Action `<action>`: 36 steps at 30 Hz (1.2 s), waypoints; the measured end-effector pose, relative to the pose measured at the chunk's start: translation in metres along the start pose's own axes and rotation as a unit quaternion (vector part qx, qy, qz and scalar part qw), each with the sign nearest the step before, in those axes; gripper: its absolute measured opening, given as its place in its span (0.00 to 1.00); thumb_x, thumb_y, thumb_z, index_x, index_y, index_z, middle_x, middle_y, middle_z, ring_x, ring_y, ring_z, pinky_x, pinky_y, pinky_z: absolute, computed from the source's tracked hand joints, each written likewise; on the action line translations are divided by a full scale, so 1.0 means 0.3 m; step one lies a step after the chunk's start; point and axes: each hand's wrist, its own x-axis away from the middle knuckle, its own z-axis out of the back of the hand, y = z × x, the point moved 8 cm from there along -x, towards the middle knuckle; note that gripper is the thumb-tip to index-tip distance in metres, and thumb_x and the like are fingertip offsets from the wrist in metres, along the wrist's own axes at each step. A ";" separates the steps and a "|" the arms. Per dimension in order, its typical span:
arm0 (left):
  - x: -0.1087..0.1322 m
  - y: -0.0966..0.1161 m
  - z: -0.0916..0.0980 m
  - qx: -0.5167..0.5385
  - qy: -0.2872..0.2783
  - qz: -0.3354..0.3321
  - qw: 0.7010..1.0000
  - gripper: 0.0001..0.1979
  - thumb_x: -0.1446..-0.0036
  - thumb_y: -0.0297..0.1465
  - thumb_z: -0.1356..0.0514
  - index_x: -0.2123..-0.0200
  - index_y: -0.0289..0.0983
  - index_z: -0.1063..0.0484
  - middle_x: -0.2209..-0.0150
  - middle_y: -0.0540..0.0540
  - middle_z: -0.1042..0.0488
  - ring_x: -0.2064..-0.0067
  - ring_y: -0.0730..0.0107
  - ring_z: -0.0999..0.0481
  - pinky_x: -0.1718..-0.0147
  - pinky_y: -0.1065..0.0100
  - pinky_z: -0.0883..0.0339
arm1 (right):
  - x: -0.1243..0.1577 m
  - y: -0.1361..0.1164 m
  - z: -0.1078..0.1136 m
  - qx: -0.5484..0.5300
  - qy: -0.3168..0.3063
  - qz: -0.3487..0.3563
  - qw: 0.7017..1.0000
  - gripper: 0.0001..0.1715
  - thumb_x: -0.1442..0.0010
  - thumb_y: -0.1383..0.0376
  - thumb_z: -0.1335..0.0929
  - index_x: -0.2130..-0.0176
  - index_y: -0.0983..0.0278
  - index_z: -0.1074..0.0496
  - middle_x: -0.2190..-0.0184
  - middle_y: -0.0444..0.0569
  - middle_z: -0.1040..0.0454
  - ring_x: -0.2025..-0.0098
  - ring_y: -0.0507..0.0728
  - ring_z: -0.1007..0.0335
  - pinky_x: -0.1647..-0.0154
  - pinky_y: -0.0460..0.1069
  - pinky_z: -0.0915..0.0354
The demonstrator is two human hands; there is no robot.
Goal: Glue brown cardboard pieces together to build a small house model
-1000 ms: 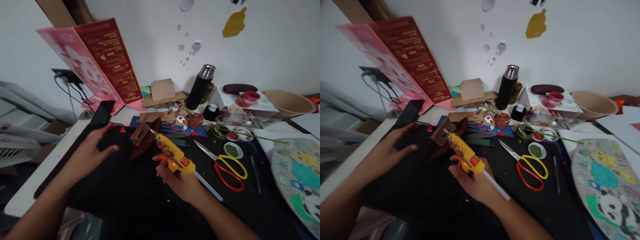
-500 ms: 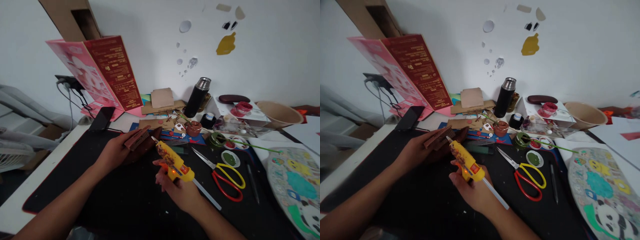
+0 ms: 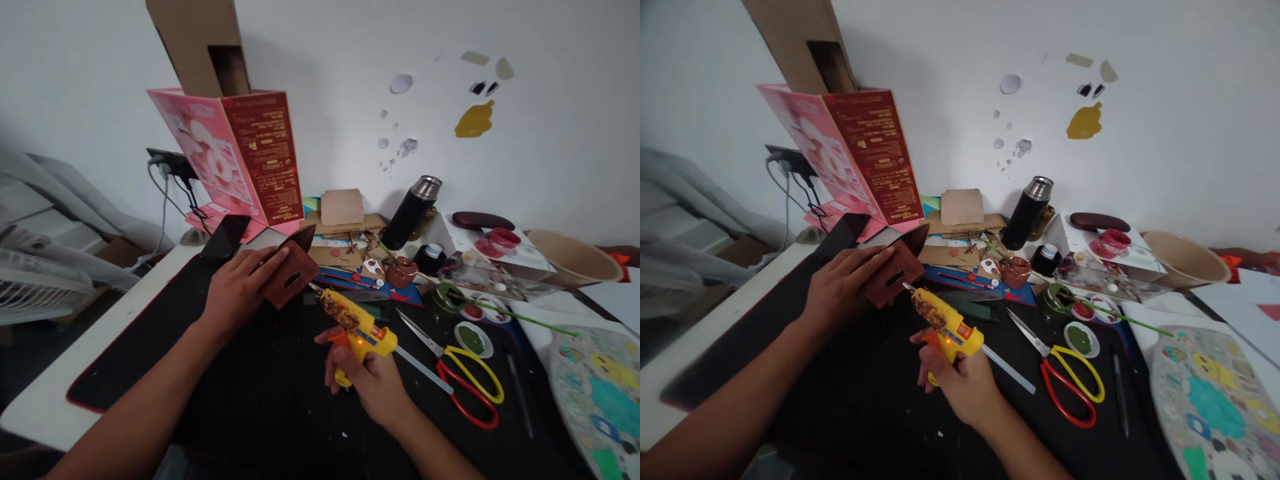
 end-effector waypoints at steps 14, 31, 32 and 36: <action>0.007 -0.016 -0.030 -0.039 0.022 -0.010 0.999 0.25 0.31 0.30 0.39 0.32 0.40 0.33 0.41 0.39 0.22 0.49 0.54 0.22 0.55 0.59 0.26 | -0.074 0.006 -0.012 0.058 0.038 0.009 0.998 0.37 0.38 0.36 0.31 0.56 0.68 0.24 0.86 0.38 0.36 0.86 0.48 0.42 0.83 0.44 0.44; 0.006 0.004 -0.012 -0.030 0.045 -0.001 0.999 0.25 0.32 0.30 0.39 0.33 0.40 0.33 0.42 0.39 0.22 0.50 0.55 0.22 0.53 0.57 0.25 | -0.055 0.062 0.036 0.239 0.056 -0.021 0.969 0.44 0.40 0.29 0.38 0.72 0.64 0.26 0.88 0.42 0.36 0.85 0.51 0.37 0.81 0.45 0.41; 0.006 0.004 -0.014 -0.029 0.044 0.000 0.999 0.25 0.31 0.30 0.39 0.33 0.40 0.33 0.42 0.39 0.22 0.50 0.55 0.22 0.53 0.57 0.25 | -0.055 0.065 0.033 0.245 0.055 -0.023 0.968 0.44 0.40 0.29 0.38 0.73 0.64 0.27 0.88 0.42 0.36 0.85 0.51 0.37 0.81 0.45 0.41; 0.009 0.006 -0.025 -0.022 0.035 0.002 0.999 0.25 0.30 0.31 0.42 0.32 0.42 0.34 0.42 0.38 0.22 0.49 0.54 0.22 0.55 0.56 0.24 | -0.057 0.066 0.028 0.252 0.054 -0.028 0.966 0.44 0.40 0.28 0.39 0.73 0.64 0.27 0.88 0.41 0.37 0.85 0.51 0.38 0.81 0.45 0.41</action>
